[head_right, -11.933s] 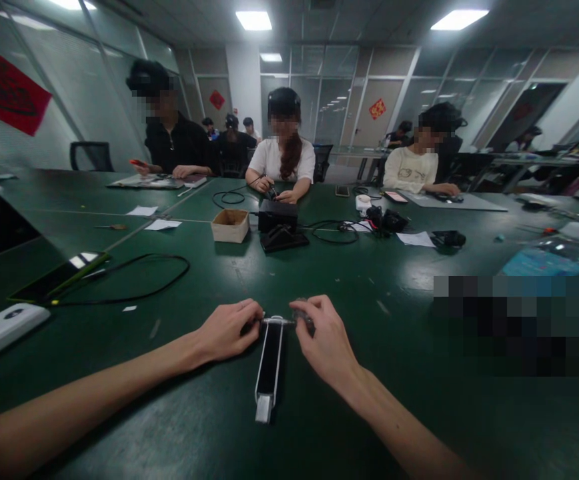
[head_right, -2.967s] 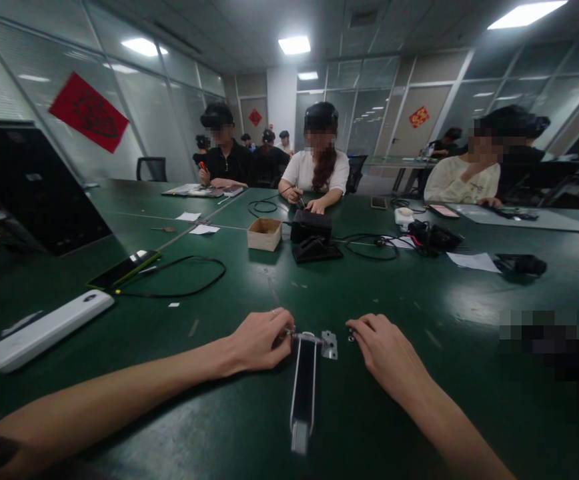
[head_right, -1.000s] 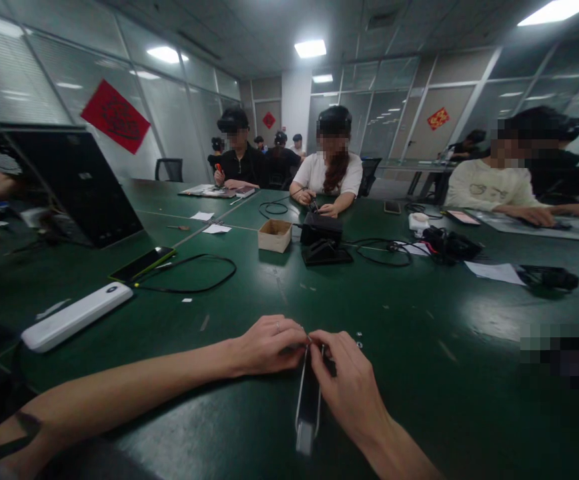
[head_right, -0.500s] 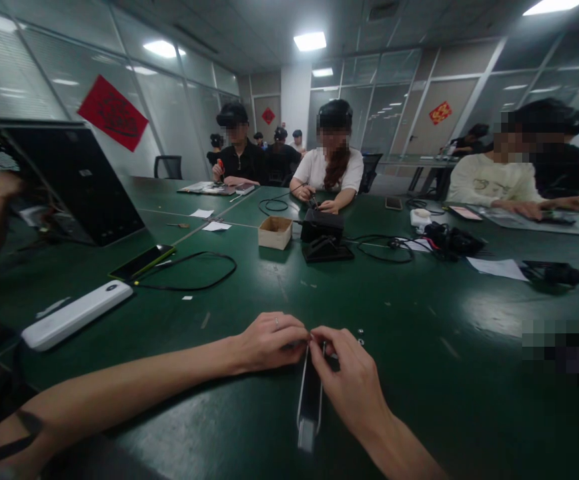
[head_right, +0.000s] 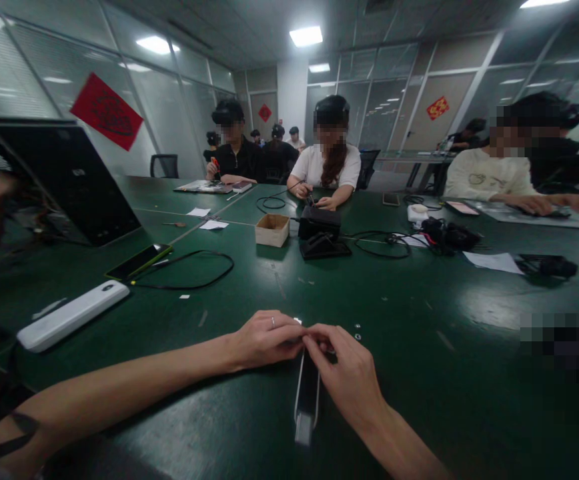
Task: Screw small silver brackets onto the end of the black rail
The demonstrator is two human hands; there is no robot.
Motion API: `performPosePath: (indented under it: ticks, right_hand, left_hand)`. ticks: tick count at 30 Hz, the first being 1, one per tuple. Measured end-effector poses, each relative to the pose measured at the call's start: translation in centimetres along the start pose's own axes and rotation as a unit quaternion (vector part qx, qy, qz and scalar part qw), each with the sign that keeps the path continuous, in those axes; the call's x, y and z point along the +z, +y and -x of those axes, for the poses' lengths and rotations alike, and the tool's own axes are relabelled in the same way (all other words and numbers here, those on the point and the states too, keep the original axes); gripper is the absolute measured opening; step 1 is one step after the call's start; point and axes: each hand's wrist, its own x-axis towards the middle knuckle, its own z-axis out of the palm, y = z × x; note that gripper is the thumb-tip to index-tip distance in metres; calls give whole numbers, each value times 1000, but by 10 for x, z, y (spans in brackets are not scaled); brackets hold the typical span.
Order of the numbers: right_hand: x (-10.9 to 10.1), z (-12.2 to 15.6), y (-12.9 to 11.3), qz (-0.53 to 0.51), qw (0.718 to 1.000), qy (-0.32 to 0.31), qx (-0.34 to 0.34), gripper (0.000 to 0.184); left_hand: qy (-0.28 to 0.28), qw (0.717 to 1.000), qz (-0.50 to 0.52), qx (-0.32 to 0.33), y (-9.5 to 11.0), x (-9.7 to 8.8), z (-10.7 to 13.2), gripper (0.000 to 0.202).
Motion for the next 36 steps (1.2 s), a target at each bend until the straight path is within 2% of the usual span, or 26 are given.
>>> performPosePath:
  ticks: [3,6,9,12,18,27,36]
  right_hand:
    - [-2,-1,1,6,1000,0,-14,21]
    - [-10,0,7,31,999,-2,-30,20]
    - [-19,0,20,57,997,-25,-35,19]
    - [-25,1,32,78,994,-67,-22,19]
    - [-23,1,37,102,986,-131,6,18]
    - [-23,3,41,85,982,-156,58,19]
    - [-24,4,45,43,981,-176,75,18]
  left_hand:
    - [22,999,27,-21,-2,-1,0,19]
    - [29,994,81,-74,-8,-5,2,18]
    - [8,984,133,-118,-14,-9,4,18]
    - [-24,976,167,-136,-17,-10,5,17]
    - [-61,972,163,-157,-15,-11,0,14]
    - [-71,967,182,-162,-15,-12,-1,15]
    - [-90,965,194,-153,-15,-15,-1,19]
